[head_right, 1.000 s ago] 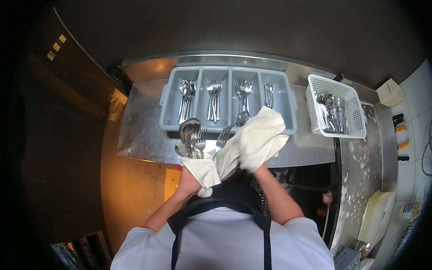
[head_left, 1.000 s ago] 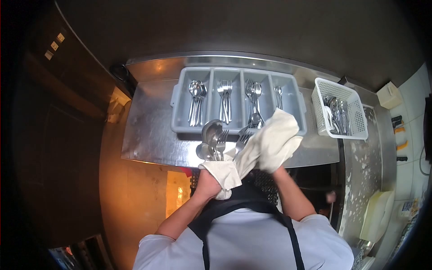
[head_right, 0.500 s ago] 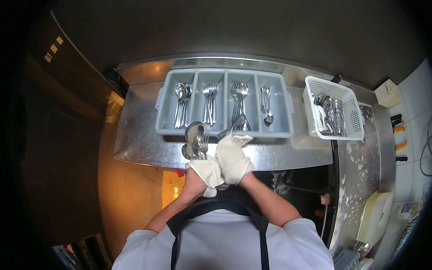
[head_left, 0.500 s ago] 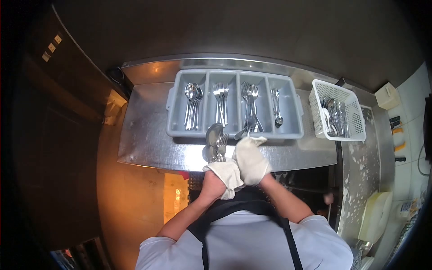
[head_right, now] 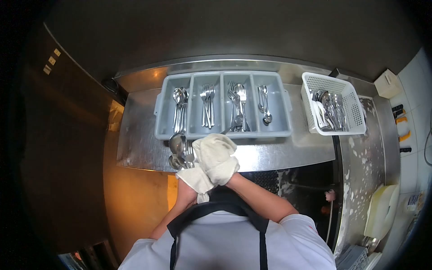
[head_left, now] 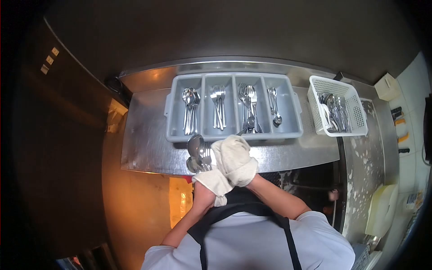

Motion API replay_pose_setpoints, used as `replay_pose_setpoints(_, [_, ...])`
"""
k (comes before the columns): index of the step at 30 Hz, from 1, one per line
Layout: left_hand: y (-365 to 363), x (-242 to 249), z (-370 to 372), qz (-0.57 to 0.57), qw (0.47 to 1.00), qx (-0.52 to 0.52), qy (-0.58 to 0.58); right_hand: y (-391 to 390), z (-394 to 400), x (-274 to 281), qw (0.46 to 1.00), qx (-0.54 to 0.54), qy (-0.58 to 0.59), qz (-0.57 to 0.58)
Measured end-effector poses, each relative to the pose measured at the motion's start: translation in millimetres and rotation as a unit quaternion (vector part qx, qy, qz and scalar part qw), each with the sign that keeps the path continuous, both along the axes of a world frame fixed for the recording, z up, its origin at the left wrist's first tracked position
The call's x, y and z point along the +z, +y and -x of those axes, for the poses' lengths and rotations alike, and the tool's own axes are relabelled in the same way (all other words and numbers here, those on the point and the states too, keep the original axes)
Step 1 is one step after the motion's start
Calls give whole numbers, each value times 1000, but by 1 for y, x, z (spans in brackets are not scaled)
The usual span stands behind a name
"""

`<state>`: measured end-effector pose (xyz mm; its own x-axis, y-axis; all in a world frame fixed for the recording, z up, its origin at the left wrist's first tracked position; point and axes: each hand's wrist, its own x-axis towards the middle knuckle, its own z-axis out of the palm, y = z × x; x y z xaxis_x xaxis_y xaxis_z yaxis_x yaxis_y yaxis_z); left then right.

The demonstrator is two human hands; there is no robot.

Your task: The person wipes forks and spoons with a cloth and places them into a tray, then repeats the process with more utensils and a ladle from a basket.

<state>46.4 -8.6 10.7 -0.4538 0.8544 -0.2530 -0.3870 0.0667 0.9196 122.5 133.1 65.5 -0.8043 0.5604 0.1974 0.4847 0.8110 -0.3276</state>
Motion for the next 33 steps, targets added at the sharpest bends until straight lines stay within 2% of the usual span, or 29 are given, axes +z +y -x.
replay_pose_setpoints(1, [-2,-3,2,3,1000,8,10,4,1,-13,999,-17,31,-31])
replay_pose_setpoints(2, [-2,-10,6,-19,998,7,-58,9,3,-26,996,-32,60,-61])
replay_pose_setpoints(3, [-3,-7,5,-13,999,11,-44,14,5,-32,991,-45,89,-91])
replay_pose_setpoints(5, [-1,4,6,-6,1000,21,-15,24,-10,11,989,-4,-54,135])
replay_pose_setpoints(6, [-1,2,7,-12,999,20,-25,34,-17,-24,967,-31,58,246])
replay_pose_setpoints(7, [0,-2,6,-19,999,18,-36,39,-26,-42,919,-58,168,351])
replay_pose_setpoints(9, [-1,-5,4,-27,997,15,-70,28,-42,-55,898,-97,271,332])
replay_pose_setpoints(10, [1,-4,2,-31,995,13,-92,16,-43,-60,961,-130,227,86])
replay_pose_setpoints(12, [2,1,4,-18,993,-8,-112,5,-51,-41,949,-195,174,176])
replay_pose_setpoints(14, [2,13,9,17,993,-41,-111,-12,-47,10,952,-214,180,126])
replay_pose_setpoints(15, [1,12,10,16,987,-50,-151,-11,-48,-7,901,-147,268,307])
replay_pose_setpoints(16, [0,9,11,13,980,-58,-192,-10,-48,-24,773,-97,372,504])
replay_pose_setpoints(17, [2,7,13,8,971,-67,-231,-9,-49,-41,632,-86,425,642])
replay_pose_setpoints(19, [3,15,14,23,982,-75,-171,-6,-66,-54,651,-67,339,675])
replay_pose_setpoints(21, [6,19,14,48,993,-66,-82,-6,-72,-52,860,-45,288,420])
replay_pose_setpoints(22, [9,18,15,36,993,-67,-88,-7,-70,-47,964,-27,243,106])
replay_pose_setpoints(24, [18,14,17,12,993,-67,-99,-13,-66,-28,988,-76,67,-114])
replay_pose_setpoints(25, [22,10,17,-7,992,-60,-113,-17,-63,-17,970,-98,-13,-222])
replay_pose_setpoints(27, [29,3,14,-44,988,-46,-142,4,-46,-5,919,-184,-274,-216])
replay_pose_setpoints(28, [32,3,11,-46,985,-40,-160,20,-44,3,944,-162,-170,-232])
replay_pose_setpoints(29, [35,0,7,-52,986,-32,-155,39,-39,-15,921,-165,-250,-251])
replay_pose_setpoints(31, [43,-6,-2,-65,987,-16,-144,64,-31,6,964,-90,-195,-157])
replay_pose_setpoints(32, [45,-2,-7,-65,985,-28,-159,83,-28,-19,964,-132,-203,-109])
replay_pose_setpoints(33, [46,3,-11,-61,984,-33,-163,106,-23,-66,961,-173,-209,-61])
